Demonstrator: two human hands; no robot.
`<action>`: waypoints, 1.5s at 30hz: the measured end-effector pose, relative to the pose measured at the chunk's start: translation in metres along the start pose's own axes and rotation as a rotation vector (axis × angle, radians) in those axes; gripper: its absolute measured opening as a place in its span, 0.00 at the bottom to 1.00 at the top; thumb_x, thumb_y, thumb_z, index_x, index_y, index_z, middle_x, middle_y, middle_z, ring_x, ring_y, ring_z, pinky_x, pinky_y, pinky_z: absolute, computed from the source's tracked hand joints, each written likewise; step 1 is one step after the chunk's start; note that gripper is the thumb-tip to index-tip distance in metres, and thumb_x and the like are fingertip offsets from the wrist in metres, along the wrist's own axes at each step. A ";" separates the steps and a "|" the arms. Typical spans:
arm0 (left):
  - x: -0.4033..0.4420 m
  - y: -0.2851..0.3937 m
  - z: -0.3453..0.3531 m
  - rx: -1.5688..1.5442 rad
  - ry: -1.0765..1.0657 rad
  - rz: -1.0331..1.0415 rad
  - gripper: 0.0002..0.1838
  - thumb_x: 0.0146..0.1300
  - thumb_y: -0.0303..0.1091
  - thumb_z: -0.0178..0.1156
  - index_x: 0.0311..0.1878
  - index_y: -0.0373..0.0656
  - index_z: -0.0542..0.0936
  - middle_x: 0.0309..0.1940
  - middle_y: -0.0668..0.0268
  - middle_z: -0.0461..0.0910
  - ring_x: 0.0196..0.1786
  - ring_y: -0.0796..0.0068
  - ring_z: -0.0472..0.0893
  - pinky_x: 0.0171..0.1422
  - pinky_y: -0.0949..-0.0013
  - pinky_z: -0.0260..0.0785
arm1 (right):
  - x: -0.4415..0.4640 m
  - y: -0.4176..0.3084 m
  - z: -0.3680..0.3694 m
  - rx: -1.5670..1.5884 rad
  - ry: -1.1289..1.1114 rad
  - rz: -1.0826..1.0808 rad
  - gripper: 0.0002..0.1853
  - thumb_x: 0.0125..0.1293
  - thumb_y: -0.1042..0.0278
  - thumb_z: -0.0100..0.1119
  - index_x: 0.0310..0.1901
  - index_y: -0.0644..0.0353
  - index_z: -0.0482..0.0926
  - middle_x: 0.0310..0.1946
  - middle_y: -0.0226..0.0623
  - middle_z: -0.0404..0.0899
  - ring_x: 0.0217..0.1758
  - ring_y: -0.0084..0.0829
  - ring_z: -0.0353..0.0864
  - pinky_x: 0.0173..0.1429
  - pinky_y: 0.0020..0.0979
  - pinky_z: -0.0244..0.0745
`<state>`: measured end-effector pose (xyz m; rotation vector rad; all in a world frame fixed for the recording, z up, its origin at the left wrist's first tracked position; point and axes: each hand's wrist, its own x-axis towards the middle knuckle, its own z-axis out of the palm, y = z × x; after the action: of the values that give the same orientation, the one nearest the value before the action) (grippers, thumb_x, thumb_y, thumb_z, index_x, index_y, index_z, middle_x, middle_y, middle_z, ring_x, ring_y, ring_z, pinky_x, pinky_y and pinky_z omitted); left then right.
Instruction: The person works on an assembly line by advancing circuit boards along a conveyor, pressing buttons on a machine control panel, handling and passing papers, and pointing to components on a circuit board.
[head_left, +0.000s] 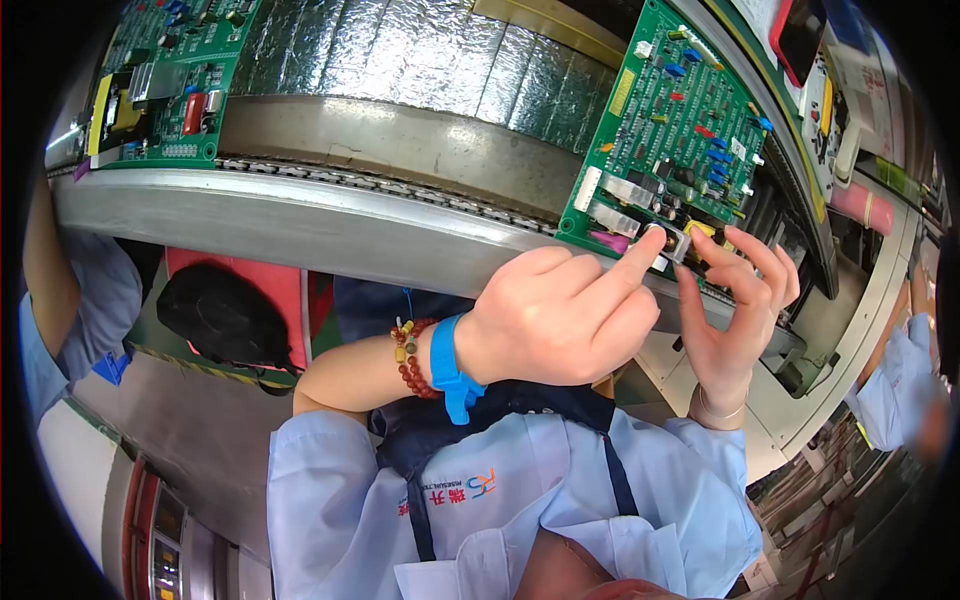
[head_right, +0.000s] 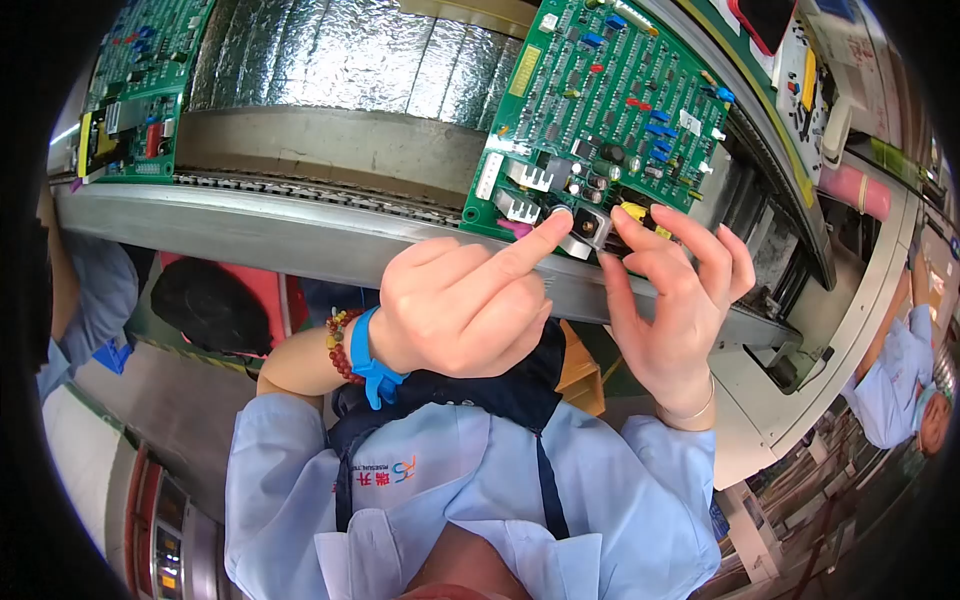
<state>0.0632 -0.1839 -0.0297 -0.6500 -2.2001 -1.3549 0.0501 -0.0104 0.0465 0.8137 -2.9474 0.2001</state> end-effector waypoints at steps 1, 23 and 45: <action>0.000 0.000 0.000 0.003 -0.004 0.001 0.09 0.38 0.26 0.60 0.18 0.41 0.68 0.41 0.52 0.81 0.14 0.80 0.68 0.18 0.78 0.58 | 0.000 0.000 0.000 0.000 0.004 -0.003 0.18 0.48 0.77 0.67 0.36 0.55 0.67 0.42 0.29 0.82 0.53 0.30 0.72 0.63 0.37 0.49; 0.002 -0.002 -0.010 -0.050 -0.131 0.103 0.09 0.36 0.27 0.62 0.20 0.42 0.69 0.43 0.52 0.80 0.13 0.82 0.65 0.19 0.79 0.57 | -0.002 0.004 -0.002 0.114 0.041 0.006 0.14 0.47 0.76 0.66 0.36 0.55 0.74 0.43 0.26 0.81 0.51 0.29 0.74 0.62 0.38 0.51; -0.002 0.024 -0.007 -0.219 -0.336 0.144 0.07 0.52 0.24 0.49 0.34 0.37 0.73 0.37 0.51 0.81 0.14 0.77 0.67 0.19 0.74 0.56 | -0.027 0.140 0.026 0.967 0.368 0.360 0.08 0.67 0.70 0.48 0.39 0.65 0.74 0.31 0.27 0.72 0.33 0.16 0.69 0.37 0.18 0.65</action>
<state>0.0807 -0.1808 -0.0123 -1.1700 -2.2170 -1.5127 0.0003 0.1186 0.0032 0.2056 -2.4983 1.6586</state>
